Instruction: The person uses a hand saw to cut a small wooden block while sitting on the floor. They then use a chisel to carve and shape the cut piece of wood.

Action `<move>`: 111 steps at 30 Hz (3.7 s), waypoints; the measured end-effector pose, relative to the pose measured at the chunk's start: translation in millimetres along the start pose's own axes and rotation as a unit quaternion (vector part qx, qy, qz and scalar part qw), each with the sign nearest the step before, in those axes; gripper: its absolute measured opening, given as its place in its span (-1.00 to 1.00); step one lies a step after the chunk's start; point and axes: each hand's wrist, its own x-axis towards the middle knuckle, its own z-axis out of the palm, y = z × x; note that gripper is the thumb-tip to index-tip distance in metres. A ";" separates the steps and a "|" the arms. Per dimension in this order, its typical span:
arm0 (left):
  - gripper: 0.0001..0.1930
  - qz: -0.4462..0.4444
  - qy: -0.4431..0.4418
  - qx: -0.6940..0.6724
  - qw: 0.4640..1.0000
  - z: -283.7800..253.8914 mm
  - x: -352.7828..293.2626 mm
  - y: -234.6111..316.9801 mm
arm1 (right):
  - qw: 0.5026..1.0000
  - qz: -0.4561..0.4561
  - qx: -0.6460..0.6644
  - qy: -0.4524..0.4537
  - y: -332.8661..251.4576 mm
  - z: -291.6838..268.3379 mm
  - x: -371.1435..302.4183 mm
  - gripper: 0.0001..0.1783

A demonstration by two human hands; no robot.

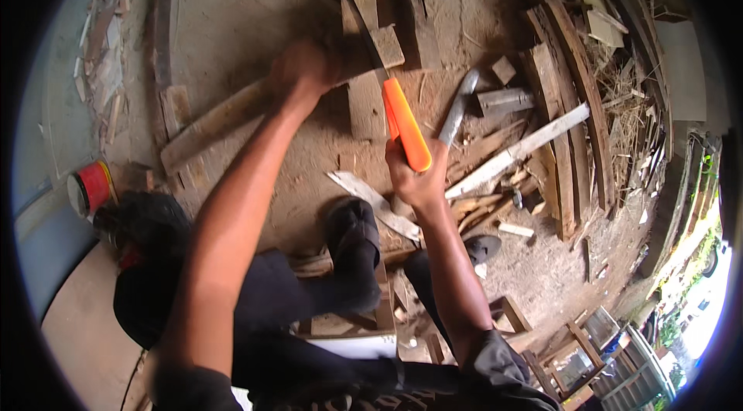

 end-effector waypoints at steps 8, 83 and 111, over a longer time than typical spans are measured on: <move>-0.44 0.013 0.046 0.072 0.996 8.7 -12.6 -2.8 | 0.999 -0.025 -0.044 -0.008 -8.5 -42.2 -114.6 -0.79; -0.61 0.160 0.021 0.235 0.959 7.2 11.1 -32.1 | 0.996 -0.059 0.066 0.001 11.6 -59.2 -155.8 -0.75; -0.51 0.084 -0.039 0.056 0.994 -2.4 30.5 -35.5 | 0.986 0.080 0.058 -0.135 -19.6 -57.2 -42.7 -0.71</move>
